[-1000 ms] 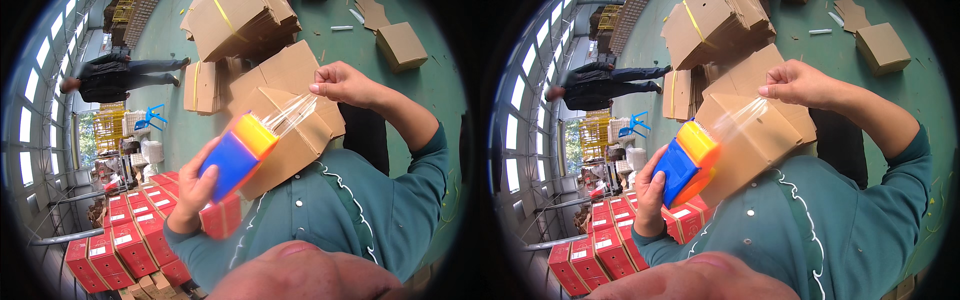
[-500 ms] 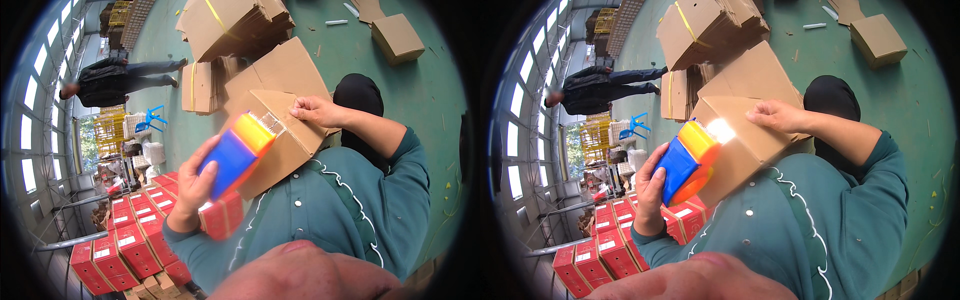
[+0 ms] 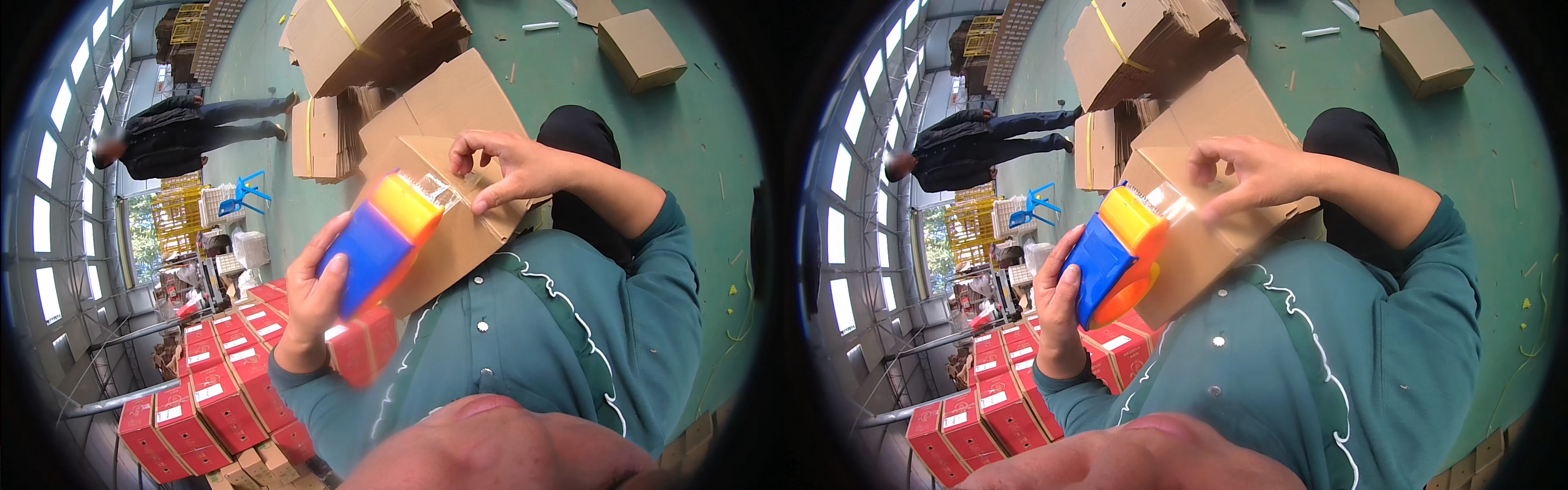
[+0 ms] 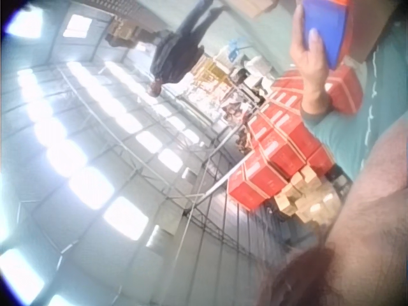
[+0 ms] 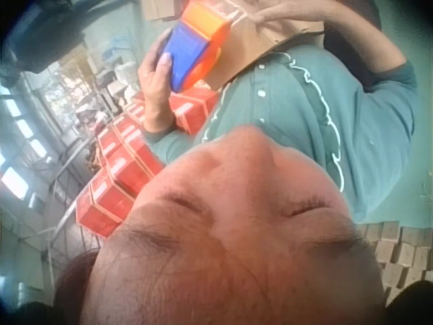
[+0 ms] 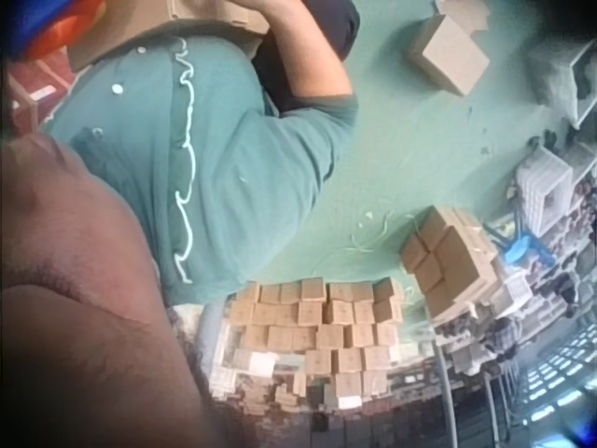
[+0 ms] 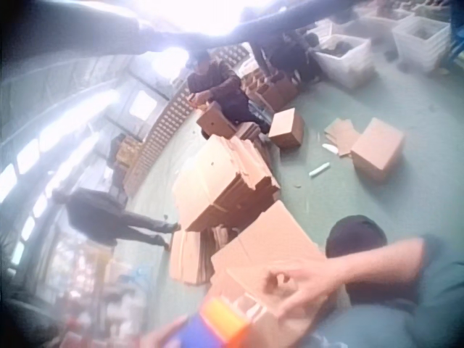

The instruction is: The person assembles flat cardboard boxes by folding the flaps and sealing them with a tape dispenser. They repeatedly pick up a flat box, fold it into shape, and apply tape to secure the seams.

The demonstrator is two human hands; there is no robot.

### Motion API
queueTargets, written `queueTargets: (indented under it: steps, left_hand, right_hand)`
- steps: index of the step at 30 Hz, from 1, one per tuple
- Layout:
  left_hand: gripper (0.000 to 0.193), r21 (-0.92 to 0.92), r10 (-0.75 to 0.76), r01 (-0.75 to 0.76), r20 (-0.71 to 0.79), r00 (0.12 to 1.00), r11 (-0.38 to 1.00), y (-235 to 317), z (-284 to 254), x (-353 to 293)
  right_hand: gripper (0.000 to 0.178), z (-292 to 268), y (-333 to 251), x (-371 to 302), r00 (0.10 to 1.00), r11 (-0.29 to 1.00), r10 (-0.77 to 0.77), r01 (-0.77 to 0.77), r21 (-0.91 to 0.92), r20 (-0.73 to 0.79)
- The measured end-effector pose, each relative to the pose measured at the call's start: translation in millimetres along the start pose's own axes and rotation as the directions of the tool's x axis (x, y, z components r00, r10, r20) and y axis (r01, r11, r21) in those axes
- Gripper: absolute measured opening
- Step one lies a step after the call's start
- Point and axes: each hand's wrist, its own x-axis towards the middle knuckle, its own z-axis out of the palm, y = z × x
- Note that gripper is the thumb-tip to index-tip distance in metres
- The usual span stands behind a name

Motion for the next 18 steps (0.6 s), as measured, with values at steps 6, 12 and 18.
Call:
queueTargets:
  steps: [6, 12, 18]
  left_hand:
    - [0.045, 0.097, 0.023, -0.023, 0.001, 1.0, 0.995, -3, 0, -5]
    - [0.043, 0.112, 0.014, -0.012, -0.021, 1.0, 0.994, -2, 2, -7]
    - [0.043, 0.088, 0.013, -0.017, 0.039, 0.999, 0.996, 4, 6, -3]
  right_hand:
    - [0.04, 29, -10, -23, 0.983, 0.981, -0.184, 0.182, -0.067, -0.027]
    - [0.025, 29, -2, -30, 1.0, 0.911, 0.003, -0.006, 0.413, 0.009]
    - [0.049, 2, -33, 145, 0.984, 0.986, 0.084, -0.06, -0.157, 0.154]
